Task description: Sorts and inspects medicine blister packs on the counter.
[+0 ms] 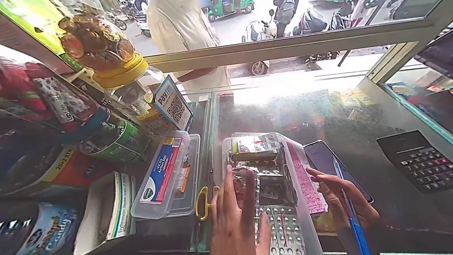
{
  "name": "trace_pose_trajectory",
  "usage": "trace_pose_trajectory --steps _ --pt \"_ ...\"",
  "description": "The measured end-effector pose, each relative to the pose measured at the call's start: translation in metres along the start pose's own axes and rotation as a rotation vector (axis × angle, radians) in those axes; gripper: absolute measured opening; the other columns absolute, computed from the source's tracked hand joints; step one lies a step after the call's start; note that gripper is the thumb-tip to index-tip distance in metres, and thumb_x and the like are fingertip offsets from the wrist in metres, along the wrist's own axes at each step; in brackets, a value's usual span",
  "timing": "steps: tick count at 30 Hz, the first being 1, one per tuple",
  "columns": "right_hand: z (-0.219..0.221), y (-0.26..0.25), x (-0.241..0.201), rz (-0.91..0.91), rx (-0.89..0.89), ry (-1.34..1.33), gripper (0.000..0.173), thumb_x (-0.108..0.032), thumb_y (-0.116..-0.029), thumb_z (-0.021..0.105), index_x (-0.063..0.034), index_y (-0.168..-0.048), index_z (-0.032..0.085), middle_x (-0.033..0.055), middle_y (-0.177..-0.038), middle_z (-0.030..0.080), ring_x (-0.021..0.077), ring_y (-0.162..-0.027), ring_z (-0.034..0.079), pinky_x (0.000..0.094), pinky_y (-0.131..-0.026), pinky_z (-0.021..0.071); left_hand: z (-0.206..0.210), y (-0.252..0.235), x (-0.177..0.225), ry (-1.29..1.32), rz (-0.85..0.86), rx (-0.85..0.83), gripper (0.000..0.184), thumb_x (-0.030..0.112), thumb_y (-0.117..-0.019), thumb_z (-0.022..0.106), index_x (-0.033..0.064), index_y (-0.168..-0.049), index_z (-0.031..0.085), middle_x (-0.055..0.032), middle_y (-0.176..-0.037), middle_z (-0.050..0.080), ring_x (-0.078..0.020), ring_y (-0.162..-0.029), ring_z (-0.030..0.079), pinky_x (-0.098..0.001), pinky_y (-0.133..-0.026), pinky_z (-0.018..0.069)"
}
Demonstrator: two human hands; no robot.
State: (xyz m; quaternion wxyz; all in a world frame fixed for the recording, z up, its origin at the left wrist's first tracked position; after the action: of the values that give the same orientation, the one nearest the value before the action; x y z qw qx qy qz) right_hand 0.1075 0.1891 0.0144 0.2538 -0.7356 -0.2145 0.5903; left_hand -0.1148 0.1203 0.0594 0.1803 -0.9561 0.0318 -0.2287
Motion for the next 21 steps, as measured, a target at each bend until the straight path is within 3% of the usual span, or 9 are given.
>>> trace_pose_trajectory --steps 2,5,9,13,17,21 --pt "0.001 -0.002 0.003 -0.002 -0.019 0.002 0.019 -0.023 -0.1060 0.054 -0.0241 -0.118 0.068 -0.0068 -0.119 0.075 0.0080 -0.109 0.071 0.0204 -0.089 0.0583 -0.001 0.001 0.001 0.097 -0.023 0.006 0.082 0.022 -0.0818 0.077 0.0025 -0.153 0.042 -0.0393 -0.150 0.038 -0.0476 -0.127 0.055 -0.0537 -0.100 0.0491" --pt "0.003 -0.015 0.003 -0.018 -0.059 0.019 0.017 -0.022 -0.1045 0.057 -0.0227 -0.118 0.067 -0.0063 -0.121 0.075 0.0080 -0.112 0.070 0.0213 -0.092 0.0575 -0.001 0.002 -0.001 0.209 -0.066 0.019 0.085 0.018 -0.0829 0.077 -0.0066 -0.153 0.036 -0.0424 -0.151 0.034 -0.0447 -0.134 0.051 -0.0464 -0.108 0.0465" --pt "0.002 -0.044 -0.005 -0.088 -0.145 0.130 0.023 -0.027 -0.1006 0.062 -0.0192 -0.122 0.065 -0.0041 -0.124 0.073 0.0049 -0.113 0.067 0.0191 -0.090 0.0537 -0.001 0.003 -0.001 0.225 -0.097 0.041 0.087 0.018 -0.0833 0.078 -0.0126 -0.151 0.033 -0.0426 -0.150 0.035 -0.0428 -0.135 0.050 -0.0439 -0.108 0.0463" --pt "0.007 -0.072 -0.005 -0.139 -0.245 0.234 0.033 -0.035 -0.0978 0.067 -0.0148 -0.124 0.065 0.0003 -0.127 0.072 0.0034 -0.111 0.065 0.0171 -0.088 0.0517 0.001 0.003 -0.004 0.302 -0.111 0.044 0.088 0.015 -0.0847 0.077 -0.0135 -0.152 0.029 -0.0444 -0.150 0.032 -0.0408 -0.141 0.044 -0.0412 -0.115 0.0400" --pt "0.019 -0.089 -0.001 -0.163 -0.369 0.278 0.046 -0.041 -0.0971 0.067 -0.0095 -0.130 0.064 0.0043 -0.131 0.070 0.0058 -0.118 0.062 0.0182 -0.096 0.0489 0.004 0.007 -0.009 0.427 -0.096 0.098 0.097 0.012 -0.0853 0.078 -0.0048 -0.159 0.017 -0.0426 -0.153 0.030 -0.0354 -0.147 0.038 -0.0394 -0.119 0.0354" --pt "0.022 -0.092 0.005 -0.134 -0.391 0.287 0.048 -0.043 -0.0970 0.066 -0.0103 -0.132 0.064 0.0048 -0.129 0.070 0.0050 -0.115 0.063 0.0174 -0.094 0.0502 0.002 0.010 -0.013 0.565 -0.070 0.191 0.111 0.010 -0.0860 0.079 0.0175 -0.164 0.001 -0.0255 -0.162 0.028 -0.0187 -0.150 0.034 -0.0339 -0.120 0.0332"
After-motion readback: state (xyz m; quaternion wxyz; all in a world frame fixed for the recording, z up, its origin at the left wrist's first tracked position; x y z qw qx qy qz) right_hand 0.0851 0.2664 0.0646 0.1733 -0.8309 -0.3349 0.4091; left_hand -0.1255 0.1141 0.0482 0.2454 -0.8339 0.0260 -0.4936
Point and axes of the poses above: each hand's wrist, its own y-axis away from the middle knuckle, its own z-axis out of the palm, x = y × z, the point moved 4 cm from there along -y, towards the middle knuckle
